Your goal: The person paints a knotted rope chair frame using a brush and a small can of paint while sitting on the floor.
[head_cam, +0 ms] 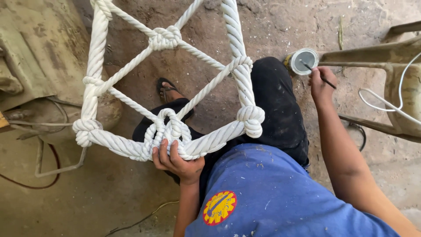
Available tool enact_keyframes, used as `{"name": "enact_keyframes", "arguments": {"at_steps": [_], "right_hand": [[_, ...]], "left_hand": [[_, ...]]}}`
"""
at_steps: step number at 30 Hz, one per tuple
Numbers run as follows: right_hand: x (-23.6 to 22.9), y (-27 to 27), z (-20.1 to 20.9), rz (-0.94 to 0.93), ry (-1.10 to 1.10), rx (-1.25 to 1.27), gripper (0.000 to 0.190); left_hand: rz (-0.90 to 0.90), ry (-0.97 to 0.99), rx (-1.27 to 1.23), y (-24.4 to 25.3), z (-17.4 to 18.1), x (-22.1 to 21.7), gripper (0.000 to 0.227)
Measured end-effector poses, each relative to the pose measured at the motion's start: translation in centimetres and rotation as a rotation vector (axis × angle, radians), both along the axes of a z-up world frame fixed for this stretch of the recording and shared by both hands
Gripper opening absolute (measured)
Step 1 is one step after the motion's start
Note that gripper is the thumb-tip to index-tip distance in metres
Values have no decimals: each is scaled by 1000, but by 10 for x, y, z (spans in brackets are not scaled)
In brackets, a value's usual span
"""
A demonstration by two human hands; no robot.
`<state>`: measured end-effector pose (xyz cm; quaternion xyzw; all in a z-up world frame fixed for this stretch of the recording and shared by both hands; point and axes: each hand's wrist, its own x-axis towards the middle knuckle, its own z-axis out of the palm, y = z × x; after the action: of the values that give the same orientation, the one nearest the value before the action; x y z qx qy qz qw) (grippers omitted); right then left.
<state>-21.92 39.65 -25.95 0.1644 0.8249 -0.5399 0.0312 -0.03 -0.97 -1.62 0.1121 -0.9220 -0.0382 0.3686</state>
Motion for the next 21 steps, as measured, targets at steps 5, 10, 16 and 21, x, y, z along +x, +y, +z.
{"name": "enact_keyframes", "arguments": {"at_steps": [5, 10, 16, 21], "right_hand": [[7, -37, 92, -21, 252, -50, 21], [10, -55, 151, 53, 442, -227, 16], [28, -77, 238, 225, 666, -254, 22], [54, -103, 311, 395, 619, -40, 24]], "left_hand": [[-6, 7, 7, -1, -4, 0, 64], [-19, 22, 22, -2, -8, 1, 62], [-28, 40, 34, -1, -10, -1, 68], [0, -13, 149, 11, 11, -4, 50]]}}
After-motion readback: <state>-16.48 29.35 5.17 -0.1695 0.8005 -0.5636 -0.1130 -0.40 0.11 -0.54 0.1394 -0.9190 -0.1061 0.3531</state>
